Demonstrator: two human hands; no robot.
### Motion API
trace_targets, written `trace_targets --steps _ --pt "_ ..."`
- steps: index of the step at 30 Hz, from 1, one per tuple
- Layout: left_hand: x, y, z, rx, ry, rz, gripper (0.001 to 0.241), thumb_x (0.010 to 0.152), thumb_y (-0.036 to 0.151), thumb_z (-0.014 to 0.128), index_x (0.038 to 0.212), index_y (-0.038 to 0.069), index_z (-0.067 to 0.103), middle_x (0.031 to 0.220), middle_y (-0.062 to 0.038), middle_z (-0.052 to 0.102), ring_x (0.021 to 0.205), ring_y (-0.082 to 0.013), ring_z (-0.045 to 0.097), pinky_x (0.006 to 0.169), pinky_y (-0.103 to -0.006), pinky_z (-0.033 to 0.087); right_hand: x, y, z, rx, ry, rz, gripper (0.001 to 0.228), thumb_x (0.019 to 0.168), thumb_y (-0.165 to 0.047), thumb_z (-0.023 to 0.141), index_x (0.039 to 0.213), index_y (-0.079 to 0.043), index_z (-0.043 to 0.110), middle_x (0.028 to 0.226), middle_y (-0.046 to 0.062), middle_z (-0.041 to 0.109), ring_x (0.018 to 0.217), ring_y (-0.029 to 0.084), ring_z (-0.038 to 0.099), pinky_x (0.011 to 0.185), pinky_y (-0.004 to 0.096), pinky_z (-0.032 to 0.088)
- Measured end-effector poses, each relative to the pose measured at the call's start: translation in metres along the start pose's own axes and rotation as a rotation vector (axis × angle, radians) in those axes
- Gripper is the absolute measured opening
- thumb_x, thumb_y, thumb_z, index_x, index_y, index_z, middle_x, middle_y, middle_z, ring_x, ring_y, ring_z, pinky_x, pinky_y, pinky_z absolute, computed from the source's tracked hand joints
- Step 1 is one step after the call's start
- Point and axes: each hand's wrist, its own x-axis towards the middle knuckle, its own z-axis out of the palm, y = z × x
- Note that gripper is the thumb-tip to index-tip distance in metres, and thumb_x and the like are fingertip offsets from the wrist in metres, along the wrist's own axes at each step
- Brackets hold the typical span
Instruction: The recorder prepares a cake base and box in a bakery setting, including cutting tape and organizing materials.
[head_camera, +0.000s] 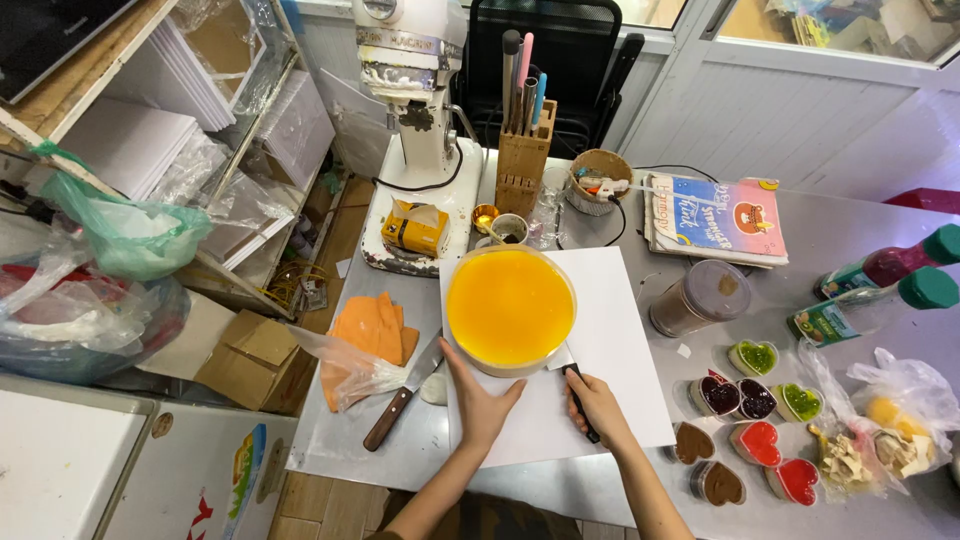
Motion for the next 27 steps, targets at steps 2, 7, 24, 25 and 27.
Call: trace_targets --steps 2,7,24,25,27 --pt "0.003 0.004 0.006 0.014 0.018 -0.014 0.147 0.062 0.018 0.097 0.158 0.002 -0.014 0.166 -0.031 0.001 0.155 -0.0435 0.009 0.125 -0.045 0.015 0.002 0.006 -0.006 -0.009 -0.015 -0.004 0.041 0.103 -0.04 0.052 0.084 -0.004 0.056 0.05 0.002 0.049 0.035 0.011 0.039 0.032 0.028 0.032" --pt "0.01 0.001 0.012 0.076 0.007 -0.078 0.154 0.059 0.031 0.1 0.157 0.003 -0.015 0.167 -0.031 0.003 0.154 -0.044 0.015 0.123 -0.0432 0.024 -0.007 0.007 -0.021 -0.024 -0.03 -0.014 0.041 0.103 -0.04 0.052 0.084 -0.004 0.057 0.05 0.002 0.05 0.034 0.011 0.039 0.032 0.028 0.031" --pt "0.036 -0.074 -0.015 -0.679 -0.089 -0.107 0.102 0.096 0.037 0.061 0.167 0.008 -0.006 0.176 -0.019 0.004 0.162 -0.0297 0.009 0.128 -0.0423 0.011 -0.068 0.061 -0.129 -0.085 0.305 -0.063 0.036 0.095 -0.035 0.065 0.088 0.0 0.063 0.062 0.009 0.059 0.046 0.017 0.052 0.043 0.032 0.041" --pt "0.047 -0.069 -0.017 -0.675 -0.085 -0.111 0.102 0.096 0.037 0.061 0.167 0.008 -0.006 0.176 -0.019 0.004 0.162 -0.0297 0.009 0.128 -0.0423 0.011 -0.063 0.049 -0.111 -0.086 0.299 -0.059 0.036 0.095 -0.035 0.065 0.088 0.0 0.063 0.062 0.009 0.059 0.046 0.017 0.052 0.043 0.032 0.041" --pt "0.074 -0.06 -0.019 -0.568 -0.151 -0.007 0.082 0.108 0.06 0.031 0.166 0.004 0.016 0.178 -0.015 -0.003 0.162 -0.0297 0.015 0.129 -0.0413 0.017 -0.048 0.023 -0.077 0.165 0.323 -0.172 0.029 0.098 -0.032 0.056 0.106 -0.007 0.068 0.111 0.017 0.074 0.084 0.027 0.072 0.078 0.035 0.056"
